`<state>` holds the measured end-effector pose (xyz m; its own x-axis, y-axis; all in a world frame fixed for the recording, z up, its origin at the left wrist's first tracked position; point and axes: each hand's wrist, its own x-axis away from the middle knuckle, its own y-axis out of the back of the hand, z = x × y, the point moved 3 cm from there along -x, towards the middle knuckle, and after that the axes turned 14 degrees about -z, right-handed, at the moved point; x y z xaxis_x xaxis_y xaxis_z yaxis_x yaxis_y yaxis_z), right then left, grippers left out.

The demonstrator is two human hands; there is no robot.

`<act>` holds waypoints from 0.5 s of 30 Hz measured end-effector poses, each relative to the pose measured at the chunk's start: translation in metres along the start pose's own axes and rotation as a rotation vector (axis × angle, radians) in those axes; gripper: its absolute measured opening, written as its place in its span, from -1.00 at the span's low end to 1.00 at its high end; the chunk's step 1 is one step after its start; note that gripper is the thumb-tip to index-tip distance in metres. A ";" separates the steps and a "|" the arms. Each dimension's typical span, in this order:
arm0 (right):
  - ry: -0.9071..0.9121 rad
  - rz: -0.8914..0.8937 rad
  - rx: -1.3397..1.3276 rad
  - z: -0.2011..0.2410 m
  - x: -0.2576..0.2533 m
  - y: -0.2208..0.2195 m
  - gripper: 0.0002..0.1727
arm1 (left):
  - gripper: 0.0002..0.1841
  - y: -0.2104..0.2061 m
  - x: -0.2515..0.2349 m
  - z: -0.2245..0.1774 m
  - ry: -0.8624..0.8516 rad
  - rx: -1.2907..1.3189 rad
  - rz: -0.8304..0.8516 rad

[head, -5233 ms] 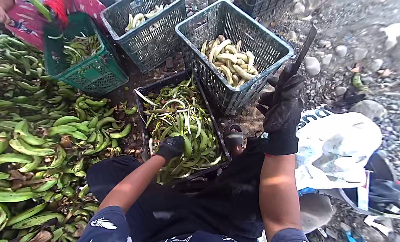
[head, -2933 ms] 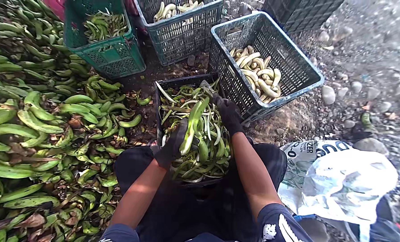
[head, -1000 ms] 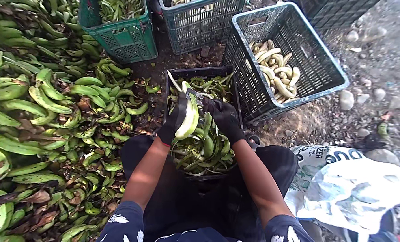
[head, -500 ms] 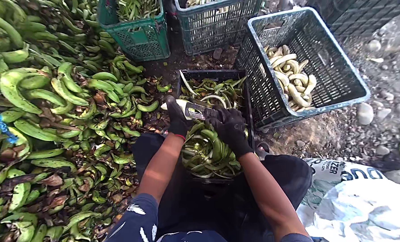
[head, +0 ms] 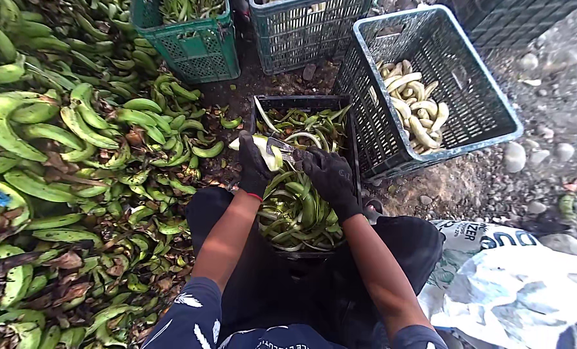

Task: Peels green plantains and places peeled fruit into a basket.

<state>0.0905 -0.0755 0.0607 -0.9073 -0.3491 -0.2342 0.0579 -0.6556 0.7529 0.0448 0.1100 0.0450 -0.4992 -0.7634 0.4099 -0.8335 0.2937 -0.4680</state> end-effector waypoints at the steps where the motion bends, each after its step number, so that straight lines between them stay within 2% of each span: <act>1: -0.021 0.042 -0.033 -0.003 -0.003 0.000 -0.35 | -0.54 -0.004 0.005 -0.002 -0.025 -0.061 0.022; 3: 0.028 0.027 -0.054 -0.004 -0.005 0.003 -0.32 | -0.60 -0.010 0.010 -0.007 -0.025 -0.119 0.085; 5: 0.075 -0.032 -0.012 -0.001 0.000 0.008 -0.34 | -0.50 -0.004 0.012 -0.009 -0.049 -0.180 0.149; 8: 0.116 -0.040 0.014 0.004 0.005 0.016 -0.34 | -0.49 -0.004 0.013 -0.012 -0.104 -0.302 0.156; 10: 0.010 0.001 0.030 0.000 -0.002 0.014 -0.37 | -0.44 -0.002 0.010 -0.013 -0.121 -0.447 0.266; 12: -0.169 0.058 -0.047 -0.013 -0.012 0.008 -0.39 | -0.40 -0.009 0.023 -0.006 0.029 -0.527 0.345; 13: -0.253 0.078 -0.120 -0.025 -0.017 0.002 -0.34 | -0.36 -0.012 0.035 -0.003 0.129 -0.585 0.437; 15: -0.366 0.117 -0.214 -0.047 -0.024 -0.006 -0.22 | -0.34 -0.012 0.054 -0.002 0.115 -0.835 0.634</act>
<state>0.1317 -0.0948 0.0325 -0.9752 -0.1937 0.1075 0.2187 -0.7634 0.6077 0.0272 0.0666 0.0745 -0.8836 -0.2855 0.3710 -0.2890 0.9562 0.0476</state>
